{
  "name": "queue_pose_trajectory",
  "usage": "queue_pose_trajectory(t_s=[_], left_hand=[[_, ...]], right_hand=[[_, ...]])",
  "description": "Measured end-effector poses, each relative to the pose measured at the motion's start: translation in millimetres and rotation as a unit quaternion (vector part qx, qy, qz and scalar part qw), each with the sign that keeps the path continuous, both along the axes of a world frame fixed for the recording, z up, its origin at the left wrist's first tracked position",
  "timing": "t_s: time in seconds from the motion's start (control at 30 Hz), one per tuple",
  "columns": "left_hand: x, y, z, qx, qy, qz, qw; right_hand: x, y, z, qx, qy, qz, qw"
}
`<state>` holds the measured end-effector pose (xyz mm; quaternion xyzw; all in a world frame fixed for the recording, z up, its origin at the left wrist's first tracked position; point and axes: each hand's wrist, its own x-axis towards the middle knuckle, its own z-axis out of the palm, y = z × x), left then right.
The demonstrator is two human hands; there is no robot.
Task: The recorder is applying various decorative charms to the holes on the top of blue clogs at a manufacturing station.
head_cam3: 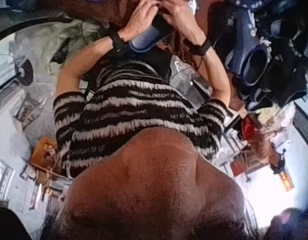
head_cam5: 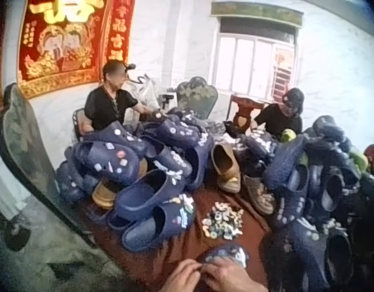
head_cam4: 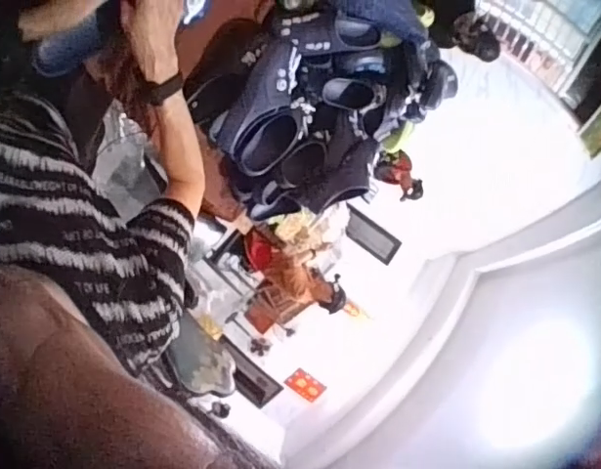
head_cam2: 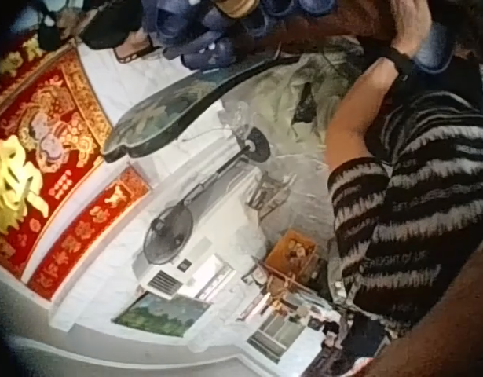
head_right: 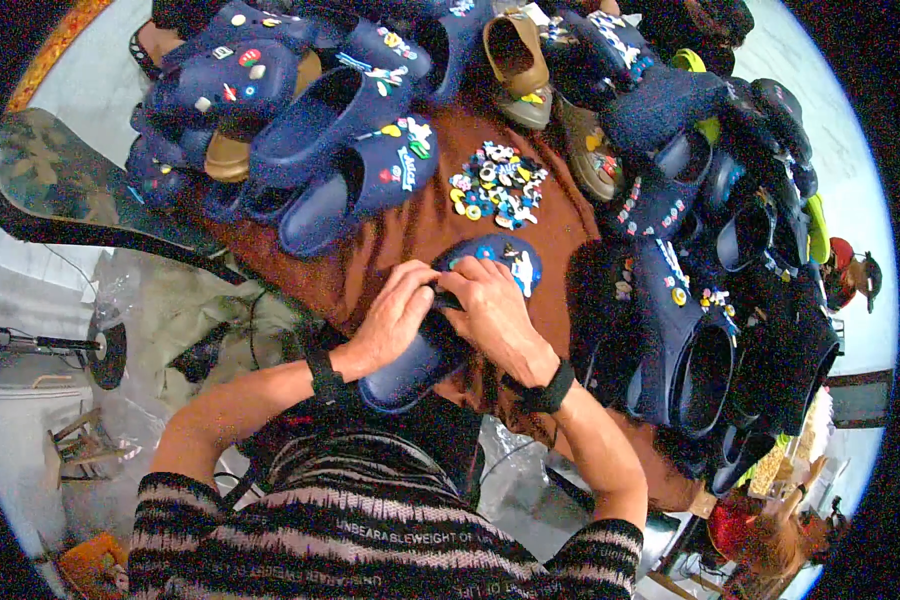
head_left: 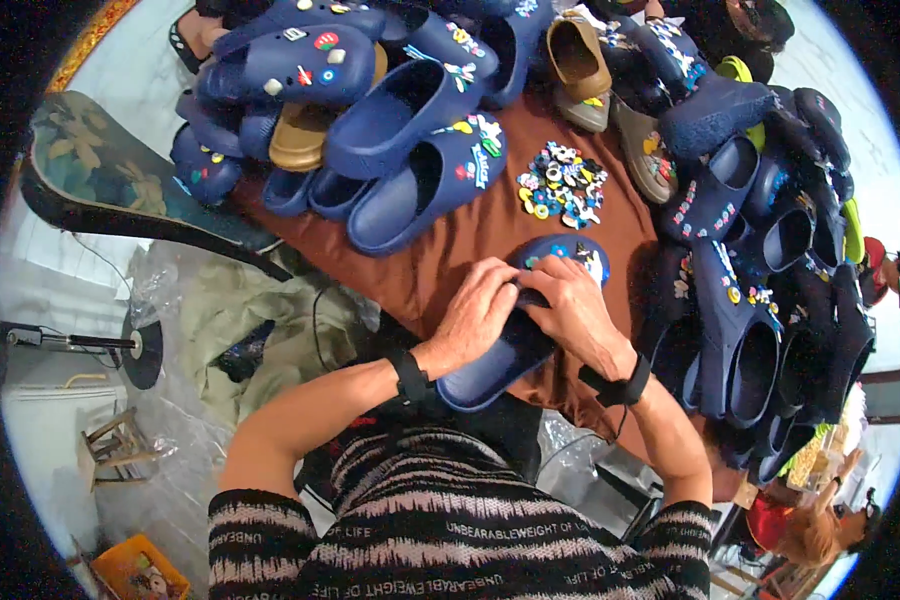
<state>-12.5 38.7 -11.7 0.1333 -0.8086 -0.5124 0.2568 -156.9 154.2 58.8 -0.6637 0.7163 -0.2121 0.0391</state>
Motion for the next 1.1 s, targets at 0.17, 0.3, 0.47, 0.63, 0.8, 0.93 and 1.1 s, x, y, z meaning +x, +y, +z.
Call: queue_pose_trajectory(t_s=[0.17,0.3,0.47,0.63,0.8,0.93,1.1], left_hand=[[11,-2,12,-0.028,-0.011,-0.061,0.998],[20,-1,-4,-0.068,-0.064,-0.062,0.994],[23,-13,12,-0.006,-0.059,-0.072,0.996],[37,-53,56,-0.088,0.012,0.006,0.996],[14,-125,122,-0.206,0.084,0.054,0.974],[-2,-177,159,-0.246,0.09,0.106,0.959],[-13,-223,179,-0.257,0.047,0.157,0.952]], right_hand=[[7,5,9,-0.01,0.036,-0.034,0.999],[12,11,13,-0.024,0.021,-0.047,0.998],[26,22,35,-0.141,-0.07,-0.103,0.982],[33,56,31,-0.214,-0.26,-0.237,0.911],[36,79,-31,-0.108,-0.381,-0.302,0.867],[35,77,-88,-0.057,-0.307,-0.31,0.898],[49,61,-85,-0.116,-0.145,-0.29,0.939]])
